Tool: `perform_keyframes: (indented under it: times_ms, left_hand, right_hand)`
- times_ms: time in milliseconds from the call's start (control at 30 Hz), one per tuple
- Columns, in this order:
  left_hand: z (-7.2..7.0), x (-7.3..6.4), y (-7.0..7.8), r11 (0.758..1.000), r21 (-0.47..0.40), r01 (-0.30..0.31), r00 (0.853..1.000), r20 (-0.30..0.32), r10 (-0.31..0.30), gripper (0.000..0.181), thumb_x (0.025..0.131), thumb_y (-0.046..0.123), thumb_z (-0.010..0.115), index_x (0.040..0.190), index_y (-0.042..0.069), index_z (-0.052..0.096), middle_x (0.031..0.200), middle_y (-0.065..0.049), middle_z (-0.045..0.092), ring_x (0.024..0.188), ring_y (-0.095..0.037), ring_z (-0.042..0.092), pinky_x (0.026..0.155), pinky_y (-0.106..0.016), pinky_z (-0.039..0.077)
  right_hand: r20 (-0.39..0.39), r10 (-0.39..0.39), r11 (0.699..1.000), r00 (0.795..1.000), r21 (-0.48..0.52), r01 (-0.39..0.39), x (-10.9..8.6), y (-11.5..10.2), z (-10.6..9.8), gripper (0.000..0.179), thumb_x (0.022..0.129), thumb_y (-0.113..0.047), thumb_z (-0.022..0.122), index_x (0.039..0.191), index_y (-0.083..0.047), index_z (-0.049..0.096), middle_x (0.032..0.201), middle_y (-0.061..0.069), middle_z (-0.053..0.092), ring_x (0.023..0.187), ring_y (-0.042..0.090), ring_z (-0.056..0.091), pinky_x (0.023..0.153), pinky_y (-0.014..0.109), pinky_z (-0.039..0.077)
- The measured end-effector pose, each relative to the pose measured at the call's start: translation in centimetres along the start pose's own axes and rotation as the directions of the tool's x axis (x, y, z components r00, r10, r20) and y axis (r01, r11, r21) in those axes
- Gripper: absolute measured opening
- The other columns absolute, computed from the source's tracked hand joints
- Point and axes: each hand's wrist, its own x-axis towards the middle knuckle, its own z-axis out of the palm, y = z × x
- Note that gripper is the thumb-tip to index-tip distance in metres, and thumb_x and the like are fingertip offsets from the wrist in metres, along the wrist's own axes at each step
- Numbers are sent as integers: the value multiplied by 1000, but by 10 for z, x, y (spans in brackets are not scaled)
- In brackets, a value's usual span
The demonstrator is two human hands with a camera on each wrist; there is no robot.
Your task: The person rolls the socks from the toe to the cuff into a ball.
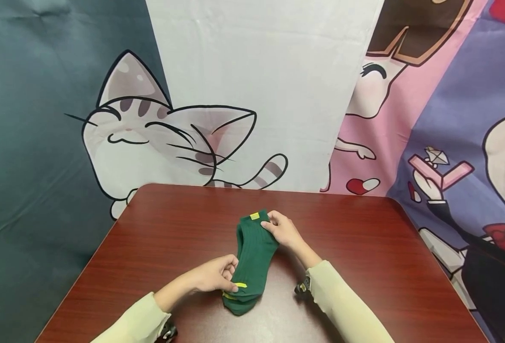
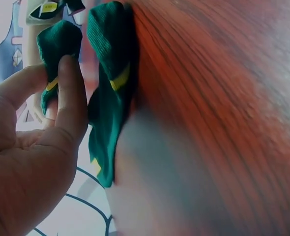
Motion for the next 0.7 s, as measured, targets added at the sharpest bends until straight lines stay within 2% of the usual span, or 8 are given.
perform_keyframes:
  times_ms: [300, 500, 700]
  left_hand:
    - [-8, -5, -8, 1000, -8, 1, 1000, -15, -1, 39, 79, -5, 75, 109, -4, 50, 87, -6, 51, 72, -11, 52, 59, -18, 43]
    - [-8, -6, -18, 1000, -21, 7, 1000, -27, -8, 39, 78, -5, 76, 107, -3, 51, 88, -6, 54, 71, -8, 56, 61, -17, 45]
    - [-7, -7, -21, 997, 72, 26, 998, -57, -22, 40, 78, -2, 80, 106, 1, 52, 87, -5, 54, 73, -11, 54, 61, -19, 44]
  right_hand:
    - [11, 17, 1000, 1000, 23, -18, 4, 0, 12, 12, 98, -24, 68, 101, -13, 63, 73, -2, 49, 69, 17, 49, 67, 32, 40]
    - [25, 25, 999, 999, 31, -26, 6, -1, 19, 13, 98, -21, 68, 100, -11, 61, 73, -2, 48, 71, 16, 47, 67, 31, 39]
    - [58, 45, 998, 997, 30, -47, 7, -1, 24, 14, 99, -23, 67, 101, -11, 59, 74, -1, 47, 70, 17, 46, 67, 31, 39]
